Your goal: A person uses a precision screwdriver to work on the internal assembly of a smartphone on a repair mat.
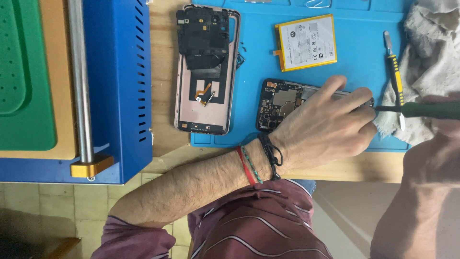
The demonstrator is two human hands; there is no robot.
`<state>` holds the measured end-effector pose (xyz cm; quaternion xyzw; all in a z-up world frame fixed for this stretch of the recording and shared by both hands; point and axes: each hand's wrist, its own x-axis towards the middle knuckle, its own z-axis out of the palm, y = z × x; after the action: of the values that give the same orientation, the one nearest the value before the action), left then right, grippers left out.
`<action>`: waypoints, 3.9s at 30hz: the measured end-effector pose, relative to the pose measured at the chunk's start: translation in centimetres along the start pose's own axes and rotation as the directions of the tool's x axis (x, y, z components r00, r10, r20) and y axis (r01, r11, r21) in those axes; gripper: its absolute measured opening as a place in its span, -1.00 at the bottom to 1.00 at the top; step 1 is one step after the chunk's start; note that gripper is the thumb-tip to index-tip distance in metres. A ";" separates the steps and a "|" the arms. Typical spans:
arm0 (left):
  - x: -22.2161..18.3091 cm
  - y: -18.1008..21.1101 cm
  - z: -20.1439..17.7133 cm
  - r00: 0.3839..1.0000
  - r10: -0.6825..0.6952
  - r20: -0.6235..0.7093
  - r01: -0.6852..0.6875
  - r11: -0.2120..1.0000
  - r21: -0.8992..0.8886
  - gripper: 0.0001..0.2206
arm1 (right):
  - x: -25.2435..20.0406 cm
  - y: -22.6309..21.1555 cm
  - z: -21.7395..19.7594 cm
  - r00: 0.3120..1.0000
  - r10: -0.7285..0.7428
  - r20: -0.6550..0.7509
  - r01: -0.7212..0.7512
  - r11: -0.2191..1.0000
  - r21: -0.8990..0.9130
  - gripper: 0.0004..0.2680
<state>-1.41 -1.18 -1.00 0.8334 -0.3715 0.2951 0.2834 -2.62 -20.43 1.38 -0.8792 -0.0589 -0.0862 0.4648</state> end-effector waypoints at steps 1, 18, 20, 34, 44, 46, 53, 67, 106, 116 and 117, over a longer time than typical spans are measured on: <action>0.0 0.1 0.0 1.000 0.003 -0.002 -0.003 1.000 0.006 -0.77 | 0.1 0.3 -0.2 1.000 -0.006 -0.001 0.006 1.000 0.003 -0.49; 0.2 -0.1 -0.3 1.000 0.010 0.006 -0.010 1.000 -0.028 -0.82 | -1.8 2.5 -1.3 0.948 -0.235 -0.216 0.192 0.960 -0.205 -0.61; 0.1 0.1 -0.4 1.000 0.015 0.011 -0.015 1.000 -0.028 -0.81 | 0.2 0.4 -1.0 0.908 -0.403 -0.115 0.392 0.914 -0.106 -0.73; 0.2 0.2 -0.6 1.000 0.006 0.006 -0.006 1.000 -0.021 -0.81 | 0.8 -0.6 -1.7 0.789 -0.612 0.055 0.610 0.791 0.043 -0.67; 0.0 0.2 -0.2 1.000 -0.008 -0.012 0.008 0.999 -0.032 -0.80 | 0.1 0.4 -1.7 0.897 -0.442 0.000 0.441 0.894 -0.080 -0.77; 0.0 0.2 -0.2 1.000 -0.009 -0.002 0.009 1.000 -0.024 -0.80 | -0.6 0.4 -1.4 0.969 -0.244 -0.043 0.240 0.968 -0.069 -0.78; -0.1 0.2 -0.1 1.000 -0.009 -0.018 0.009 1.000 -0.022 -0.81 | -0.5 -0.5 0.2 0.940 -0.304 -0.153 0.295 0.953 -0.074 -0.70; 0.3 0.0 -0.7 1.000 0.011 -0.016 -0.012 0.998 -0.055 -0.81 | -1.8 1.9 -1.0 0.972 -0.122 -0.202 0.108 0.991 -0.078 -0.71; 0.8 -1.5 -1.5 0.994 -0.107 0.028 0.104 0.991 0.081 -0.90 | -0.7 1.7 -1.8 0.933 -0.296 -0.203 0.289 0.955 -0.065 -0.79; 1.3 -1.3 -2.3 0.995 -0.080 0.065 0.077 0.996 0.040 -0.92 | -0.8 0.4 -0.7 0.885 -0.422 -0.195 0.420 0.906 -0.056 -0.54; 1.5 -1.3 -2.5 0.994 -0.076 0.077 0.075 0.997 0.022 -0.92 | -0.7 1.2 -1.1 0.830 -0.538 -0.147 0.537 0.842 -0.053 -0.30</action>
<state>-0.24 0.59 1.37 0.8603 -0.3478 0.2550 0.2717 -3.13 -22.02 0.83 -0.8199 -0.2665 -0.2824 0.4207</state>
